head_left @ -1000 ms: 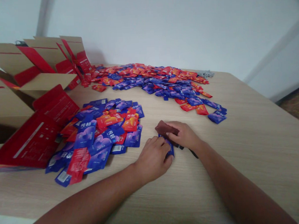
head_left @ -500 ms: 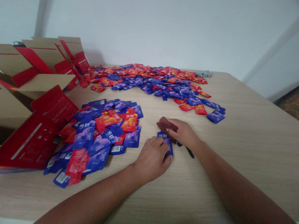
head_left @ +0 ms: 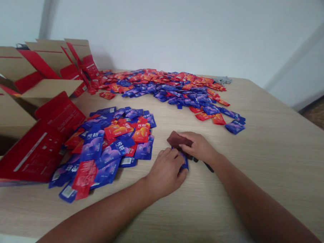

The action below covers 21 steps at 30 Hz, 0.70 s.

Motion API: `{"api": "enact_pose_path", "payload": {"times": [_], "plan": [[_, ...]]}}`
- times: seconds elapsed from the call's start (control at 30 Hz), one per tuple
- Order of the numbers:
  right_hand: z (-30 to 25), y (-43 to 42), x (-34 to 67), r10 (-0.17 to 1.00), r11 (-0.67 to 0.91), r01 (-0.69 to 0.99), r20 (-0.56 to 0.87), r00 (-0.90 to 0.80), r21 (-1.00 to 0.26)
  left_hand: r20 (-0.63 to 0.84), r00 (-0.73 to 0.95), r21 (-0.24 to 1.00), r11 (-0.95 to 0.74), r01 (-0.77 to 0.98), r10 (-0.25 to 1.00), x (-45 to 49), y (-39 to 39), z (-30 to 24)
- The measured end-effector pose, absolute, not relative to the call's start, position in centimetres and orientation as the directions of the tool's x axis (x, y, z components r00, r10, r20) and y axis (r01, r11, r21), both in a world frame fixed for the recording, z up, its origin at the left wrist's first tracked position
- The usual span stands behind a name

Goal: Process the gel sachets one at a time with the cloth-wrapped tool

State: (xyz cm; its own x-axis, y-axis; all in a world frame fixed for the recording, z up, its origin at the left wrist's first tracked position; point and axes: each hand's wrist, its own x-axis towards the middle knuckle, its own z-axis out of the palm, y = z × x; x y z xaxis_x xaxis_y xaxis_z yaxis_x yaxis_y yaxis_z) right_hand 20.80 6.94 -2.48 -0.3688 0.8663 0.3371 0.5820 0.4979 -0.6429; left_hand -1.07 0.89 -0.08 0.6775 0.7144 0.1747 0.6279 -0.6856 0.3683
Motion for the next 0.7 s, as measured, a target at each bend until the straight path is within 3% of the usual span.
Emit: {"api": "enact_pose_path", "payload": {"times": [0.2,0.33,0.5,0.7], "plan": [[-2.66,7.50,21.19,0.919,0.377,0.690,0.341,-0.197,-0.618,0.180,0.673,0.369,-0.683,0.630,0.718,-1.07,0.85,0.07],[-2.39,7.17,21.18,0.917,0.378,0.651,0.361,-0.169,-0.658,0.177,0.678,0.364,-0.687,0.628,0.713,-1.12,0.87,0.06],[-2.26,6.59,20.84,0.875,0.483,0.546,0.374,-0.306,-0.684,0.179,0.680,0.364,-0.690,0.626,0.711,-1.17,0.87,-0.05],[-2.70,6.83,20.68,0.852,0.523,0.591,0.361,-0.379,-0.615,0.176,0.679,0.379,-0.686,0.621,0.712,-1.14,0.85,-0.06]]}}
